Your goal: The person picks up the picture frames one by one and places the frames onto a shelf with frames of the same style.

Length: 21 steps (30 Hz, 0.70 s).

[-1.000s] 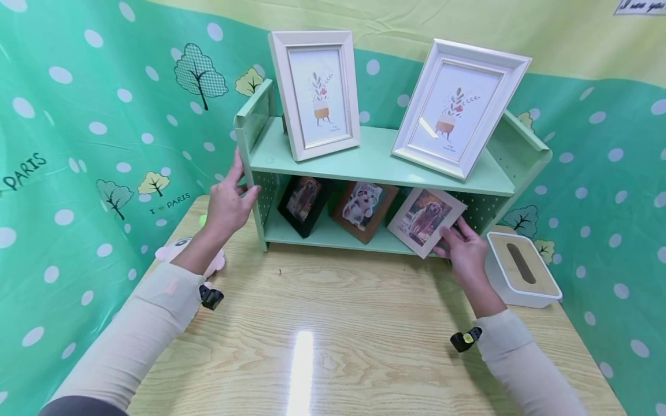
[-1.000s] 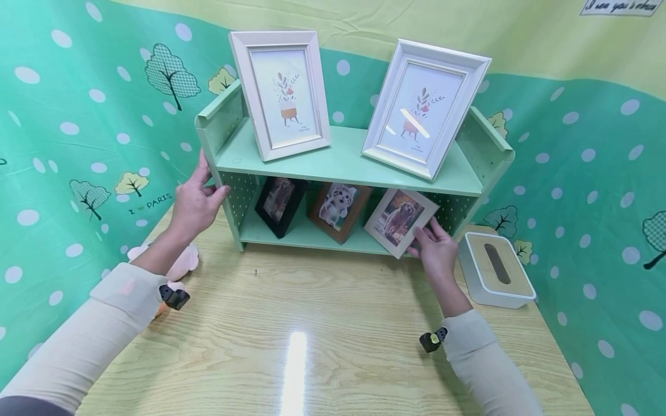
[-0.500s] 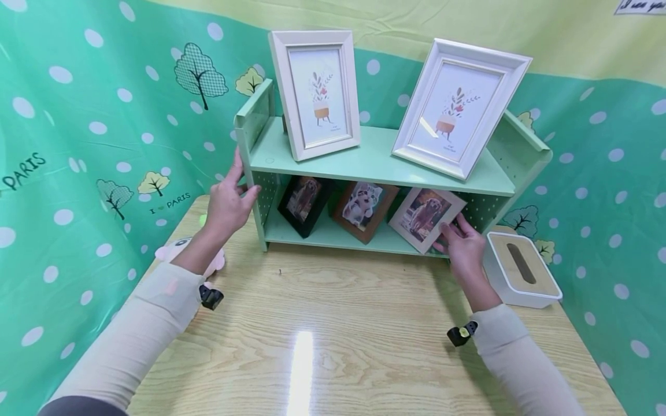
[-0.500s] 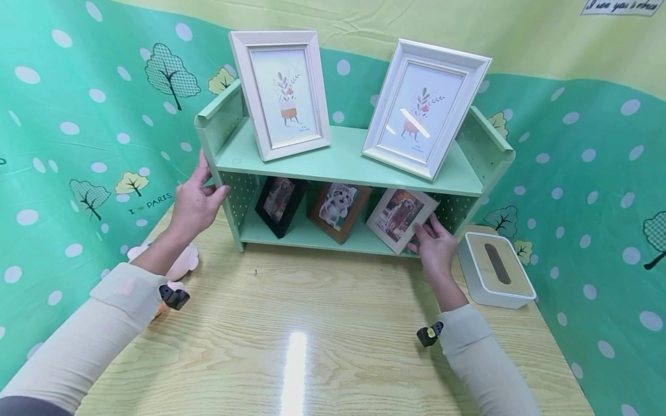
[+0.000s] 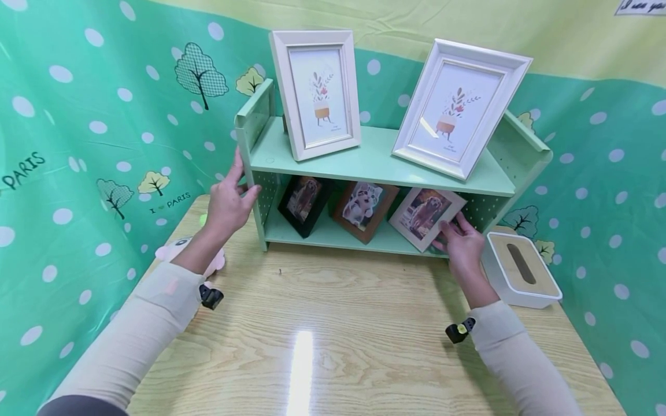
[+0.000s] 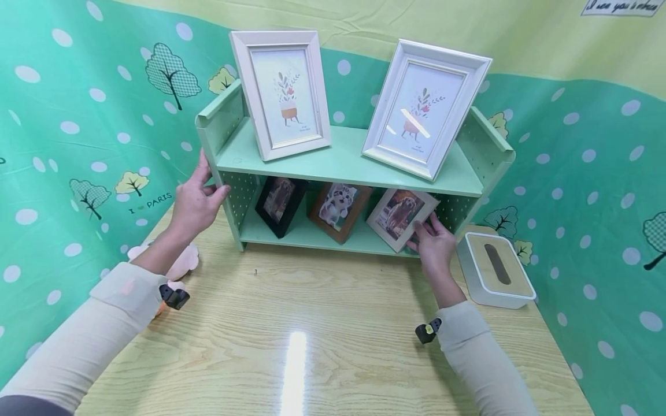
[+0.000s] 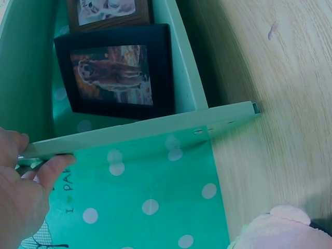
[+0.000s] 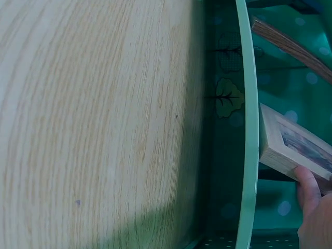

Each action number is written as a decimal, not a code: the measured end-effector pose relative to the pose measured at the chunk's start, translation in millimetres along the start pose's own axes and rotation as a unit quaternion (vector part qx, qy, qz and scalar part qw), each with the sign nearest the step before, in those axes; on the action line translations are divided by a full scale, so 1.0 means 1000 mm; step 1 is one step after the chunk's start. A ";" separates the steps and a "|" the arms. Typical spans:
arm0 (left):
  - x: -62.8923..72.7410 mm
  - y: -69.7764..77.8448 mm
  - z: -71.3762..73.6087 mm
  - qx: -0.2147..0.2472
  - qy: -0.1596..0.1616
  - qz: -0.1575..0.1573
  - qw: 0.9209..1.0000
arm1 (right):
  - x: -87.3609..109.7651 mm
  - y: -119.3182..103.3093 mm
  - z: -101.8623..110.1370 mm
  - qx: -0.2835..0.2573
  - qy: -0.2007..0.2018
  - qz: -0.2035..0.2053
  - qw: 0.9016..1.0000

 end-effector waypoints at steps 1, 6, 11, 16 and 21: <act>0.000 0.000 0.000 0.000 0.000 0.001 1.000 | 0.000 0.000 0.000 0.002 0.001 0.000 1.000; 0.000 0.000 0.000 0.000 -0.002 0.004 1.000 | -0.001 0.000 -0.001 0.004 0.002 -0.001 1.000; 0.000 0.000 0.001 -0.003 0.001 0.000 1.000 | -0.003 0.000 -0.001 -0.008 0.003 -0.006 1.000; 0.000 0.000 0.000 -0.003 0.003 -0.003 1.000 | -0.003 0.000 -0.001 -0.016 -0.001 -0.003 1.000; 0.000 -0.001 0.000 0.002 0.001 -0.004 1.000 | -0.002 -0.001 -0.001 -0.021 0.006 -0.013 1.000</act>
Point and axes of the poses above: each hand's wrist, its own x-axis away from the middle knuckle, its own z-axis out of the back of the hand, y = z × x, the point moved 3 cm from there along -x, towards the middle knuckle, and after that the axes turned 11 degrees about -z, right-handed, at the moved point
